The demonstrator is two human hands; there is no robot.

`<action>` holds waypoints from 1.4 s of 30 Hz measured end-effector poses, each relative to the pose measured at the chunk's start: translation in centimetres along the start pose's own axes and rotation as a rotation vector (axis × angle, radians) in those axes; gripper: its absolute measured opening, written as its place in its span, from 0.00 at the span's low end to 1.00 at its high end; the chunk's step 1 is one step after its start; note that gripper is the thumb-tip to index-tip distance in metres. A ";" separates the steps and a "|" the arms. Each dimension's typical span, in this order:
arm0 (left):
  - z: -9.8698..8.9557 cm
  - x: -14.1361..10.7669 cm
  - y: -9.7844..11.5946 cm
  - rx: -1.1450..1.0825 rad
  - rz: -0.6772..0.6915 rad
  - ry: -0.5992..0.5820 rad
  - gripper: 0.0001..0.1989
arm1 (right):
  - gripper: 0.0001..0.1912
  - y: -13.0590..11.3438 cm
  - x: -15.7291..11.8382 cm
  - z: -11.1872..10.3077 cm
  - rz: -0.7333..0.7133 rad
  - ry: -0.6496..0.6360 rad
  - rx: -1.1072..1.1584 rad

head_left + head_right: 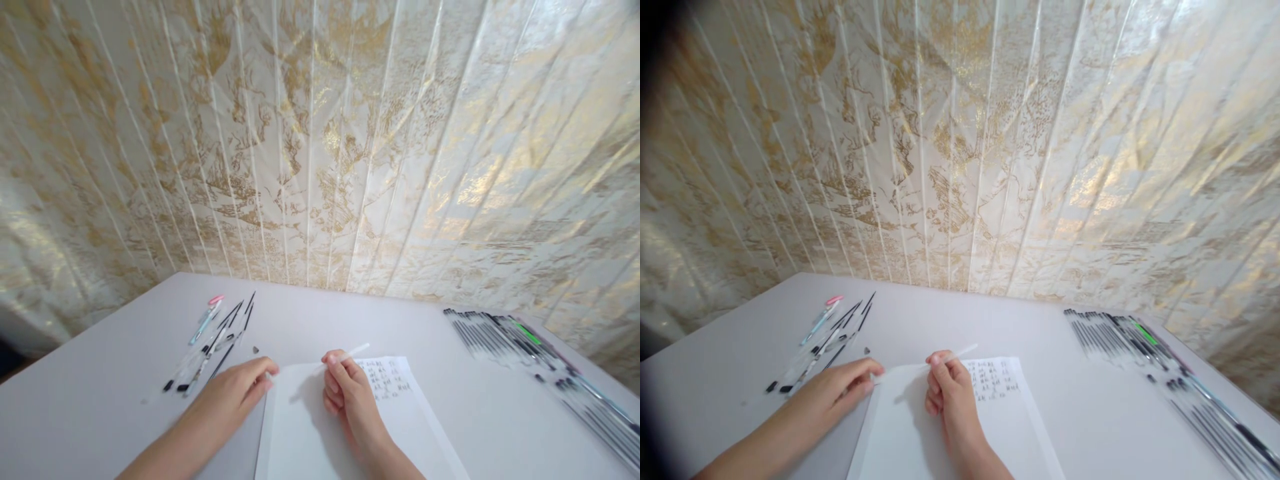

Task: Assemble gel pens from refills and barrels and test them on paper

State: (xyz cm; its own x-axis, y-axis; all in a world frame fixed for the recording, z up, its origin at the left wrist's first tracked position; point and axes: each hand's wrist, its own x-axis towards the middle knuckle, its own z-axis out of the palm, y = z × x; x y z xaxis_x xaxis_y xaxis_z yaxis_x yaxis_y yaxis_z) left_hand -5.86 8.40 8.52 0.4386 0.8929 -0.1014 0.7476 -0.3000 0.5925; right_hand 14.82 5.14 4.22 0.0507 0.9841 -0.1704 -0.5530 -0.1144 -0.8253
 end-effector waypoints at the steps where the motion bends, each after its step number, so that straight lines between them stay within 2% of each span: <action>1: -0.4 0.1 -0.7 0.152 -0.041 0.083 0.12 | 0.19 -0.1 0.0 0.0 -0.003 0.006 -0.008; 3: -1.3 0.2 -1.9 0.378 -0.133 0.177 0.13 | 0.18 -0.2 -0.1 0.1 -0.008 -0.002 -0.019; 5: -2.3 0.4 -2.5 0.491 -0.174 0.176 0.12 | 0.18 -0.2 -0.3 0.3 -0.006 -0.024 -0.020; 9: -4.1 1.6 -2.0 0.564 -0.183 0.200 0.09 | 0.18 -0.3 -0.5 0.6 -0.003 -0.040 -0.015; 12: -5.1 4.1 -1.5 0.580 -0.246 0.201 0.09 | 0.17 -0.2 -0.6 0.5 -0.012 -0.047 -0.014; 15: -5.1 7.1 -1.6 0.585 -0.308 0.168 0.09 | 0.16 0.0 -0.4 0.2 -0.028 -0.041 -0.018; 17: -4.8 8.6 -1.9 0.578 -0.352 0.136 0.13 | 0.16 0.2 -0.2 0.0 -0.036 -0.039 -0.014; 21: -4.0 9.8 -2.1 0.542 -0.392 0.098 0.16 | 0.16 0.4 0.1 -0.1 -0.055 -0.048 -0.001; 25: -3.5 9.2 -1.3 0.487 -0.328 0.131 0.12 | 0.16 0.2 0.3 -0.3 -0.089 -0.015 -0.001; 28: -2.3 7.6 0.5 0.408 -0.220 0.193 0.08 | 0.15 -0.1 0.5 -0.5 -0.158 0.034 -0.061; 31: 0.4 5.2 2.7 0.284 -0.097 0.203 0.06 | 0.18 -0.6 0.3 -0.6 -0.214 0.025 -0.184; 34: 3.8 2.8 3.9 0.107 0.012 0.196 0.05 | 0.18 -1.1 -0.6 -0.1 -0.271 -0.050 -0.403; 37: 6.1 1.5 3.8 -0.021 0.048 0.224 0.07 | 0.18 -1.2 -1.5 0.5 -0.302 -0.143 -0.565; 40: 6.7 0.8 2.9 -0.026 0.092 0.256 0.07 | 0.15 -0.9 -1.8 0.7 -0.297 -0.224 -0.614; 42: 6.7 0.2 2.1 -0.013 0.177 0.265 0.05 | 0.14 -0.6 -1.7 0.6 -0.281 -0.213 -0.606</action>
State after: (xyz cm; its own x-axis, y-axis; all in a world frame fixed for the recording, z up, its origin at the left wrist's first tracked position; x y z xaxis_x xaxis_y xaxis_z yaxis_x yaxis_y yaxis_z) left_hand -0.86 5.70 4.34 0.4150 0.8842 0.2145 0.6645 -0.4556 0.5924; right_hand 14.58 3.65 5.37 -0.0746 0.9857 0.1513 0.0215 0.1533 -0.9879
